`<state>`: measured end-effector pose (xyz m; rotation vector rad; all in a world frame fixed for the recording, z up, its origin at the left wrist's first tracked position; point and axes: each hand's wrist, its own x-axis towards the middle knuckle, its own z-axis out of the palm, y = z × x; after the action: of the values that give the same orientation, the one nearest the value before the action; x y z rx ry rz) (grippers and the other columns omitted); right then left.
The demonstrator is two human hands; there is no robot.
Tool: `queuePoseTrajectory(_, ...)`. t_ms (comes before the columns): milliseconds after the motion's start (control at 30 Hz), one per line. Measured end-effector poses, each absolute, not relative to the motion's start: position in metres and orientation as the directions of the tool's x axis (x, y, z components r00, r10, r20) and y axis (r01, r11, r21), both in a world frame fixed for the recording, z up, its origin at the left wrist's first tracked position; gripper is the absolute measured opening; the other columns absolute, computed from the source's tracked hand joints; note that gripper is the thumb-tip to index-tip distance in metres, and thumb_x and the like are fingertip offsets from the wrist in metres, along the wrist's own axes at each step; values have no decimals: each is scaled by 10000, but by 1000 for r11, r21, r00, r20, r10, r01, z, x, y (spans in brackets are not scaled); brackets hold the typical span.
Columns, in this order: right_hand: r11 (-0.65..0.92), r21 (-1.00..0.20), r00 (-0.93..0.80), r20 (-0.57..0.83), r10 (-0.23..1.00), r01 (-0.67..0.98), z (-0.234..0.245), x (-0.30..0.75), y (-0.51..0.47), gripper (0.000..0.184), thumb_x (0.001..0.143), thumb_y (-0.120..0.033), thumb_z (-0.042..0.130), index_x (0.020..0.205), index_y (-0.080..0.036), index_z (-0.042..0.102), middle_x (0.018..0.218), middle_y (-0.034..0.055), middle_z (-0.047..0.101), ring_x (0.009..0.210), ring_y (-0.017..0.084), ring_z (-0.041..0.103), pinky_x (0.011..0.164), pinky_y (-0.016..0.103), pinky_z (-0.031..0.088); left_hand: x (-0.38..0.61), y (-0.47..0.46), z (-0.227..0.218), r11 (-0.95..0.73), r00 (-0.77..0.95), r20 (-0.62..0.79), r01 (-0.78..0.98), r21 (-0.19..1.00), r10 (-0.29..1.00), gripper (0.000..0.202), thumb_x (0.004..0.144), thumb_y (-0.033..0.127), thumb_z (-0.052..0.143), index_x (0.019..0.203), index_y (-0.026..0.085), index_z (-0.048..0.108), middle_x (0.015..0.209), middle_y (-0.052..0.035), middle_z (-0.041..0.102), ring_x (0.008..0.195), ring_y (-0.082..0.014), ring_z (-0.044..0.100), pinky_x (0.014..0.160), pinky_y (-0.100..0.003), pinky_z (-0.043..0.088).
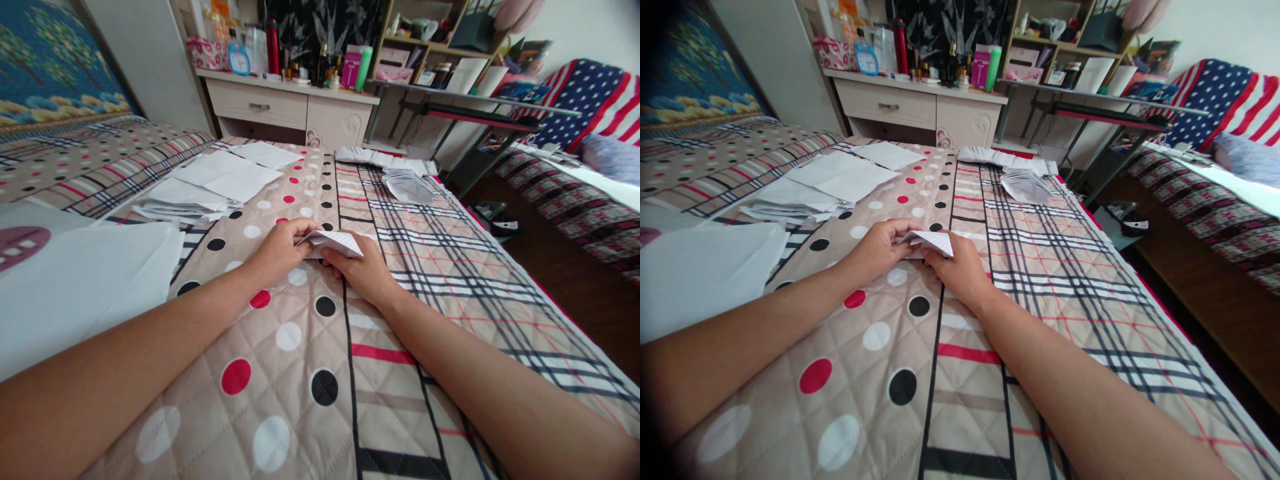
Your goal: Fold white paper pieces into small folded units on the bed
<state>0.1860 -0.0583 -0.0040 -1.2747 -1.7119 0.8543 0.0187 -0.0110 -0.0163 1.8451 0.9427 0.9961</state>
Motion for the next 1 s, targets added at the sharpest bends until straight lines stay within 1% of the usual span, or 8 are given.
queuePoseTrajectory(267, 258, -870, -148, 215, 965, 420, -5, 187, -58, 139, 811, -217, 612, 932, -151, 628, 673, 5, 661, 492, 117, 560, 496, 238, 430, 18, -9, -17, -404, 412, 289, 225, 887, 864, 283, 725, 86, 547, 981, 136, 657, 939, -18, 716, 910, -172, 671, 816, -260, 524)
queuePoseTrajectory(800, 272, -857, -149, 229, 962, 438, -5, 186, -57, 88, 809, -191, 611, 886, -150, 625, 657, -1, 652, 486, 114, 559, 499, 234, 430, 18, -10, -18, -406, 412, 285, 241, 882, 865, 294, 719, 89, 545, 980, 147, 667, 926, -7, 717, 889, -170, 671, 798, -259, 526)
queuePoseTrajectory(1000, 265, -862, -153, 220, 964, 432, -2, 186, -59, 81, 811, -194, 609, 880, -153, 623, 633, -17, 636, 469, 109, 548, 485, 228, 433, 18, -10, -17, -428, 419, 298, 261, 865, 858, 302, 723, 87, 536, 986, 149, 672, 935, -5, 715, 903, -169, 665, 815, -256, 519)
